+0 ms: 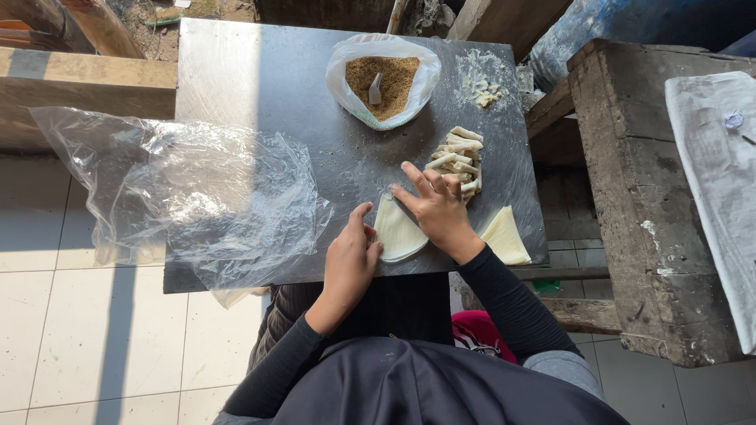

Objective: The person places filling from a plastic bag onto a wrapper, applies paste to the edges by hand, and rolls the wrapper into a cylinder, repeating the process for multiple items.

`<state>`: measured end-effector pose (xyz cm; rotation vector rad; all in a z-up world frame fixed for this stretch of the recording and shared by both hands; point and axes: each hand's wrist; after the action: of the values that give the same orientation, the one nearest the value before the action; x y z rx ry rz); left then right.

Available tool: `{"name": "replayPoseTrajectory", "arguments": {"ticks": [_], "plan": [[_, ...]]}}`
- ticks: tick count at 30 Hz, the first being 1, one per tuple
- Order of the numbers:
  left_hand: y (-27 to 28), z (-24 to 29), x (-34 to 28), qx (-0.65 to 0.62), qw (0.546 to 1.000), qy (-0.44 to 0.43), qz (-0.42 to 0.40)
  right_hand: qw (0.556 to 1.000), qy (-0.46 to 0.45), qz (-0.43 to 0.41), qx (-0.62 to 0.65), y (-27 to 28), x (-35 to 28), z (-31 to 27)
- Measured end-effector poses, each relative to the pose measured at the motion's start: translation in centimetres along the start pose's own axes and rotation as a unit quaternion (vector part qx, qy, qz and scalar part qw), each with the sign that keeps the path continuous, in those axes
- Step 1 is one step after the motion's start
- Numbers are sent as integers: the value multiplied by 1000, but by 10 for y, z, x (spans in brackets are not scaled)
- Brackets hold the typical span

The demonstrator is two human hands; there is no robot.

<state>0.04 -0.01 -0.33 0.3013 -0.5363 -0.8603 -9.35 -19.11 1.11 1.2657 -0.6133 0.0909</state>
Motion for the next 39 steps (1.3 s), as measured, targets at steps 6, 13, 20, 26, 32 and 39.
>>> {"name": "replayPoseTrajectory", "arguments": {"ticks": [6,13,20,26,32,39], "plan": [[1,1,-1,1,1000,1,-3,965,-156,36,205,8,70,35],[5,0,-4,27,999,-45,-3,973,-11,62,221,-39,184,42],[9,-4,-7,23,999,-47,-14,941,-232,-85,230,-54,197,30],[9,-4,-7,30,998,-57,-17,939,-281,-108,168,-76,185,14],[10,5,-8,76,994,-76,-8,944,-277,-50,171,-87,184,2],[8,8,-7,63,995,-80,14,910,-247,-38,330,-69,186,28]]}}
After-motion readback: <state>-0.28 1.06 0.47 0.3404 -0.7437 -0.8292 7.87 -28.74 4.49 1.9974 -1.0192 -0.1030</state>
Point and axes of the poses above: each hand's wrist, its own x-axis towards the middle knuckle, its own y-axis out of the back of the hand, z = x × y, and after that the axes turned 14 degrees about -y, right-handed
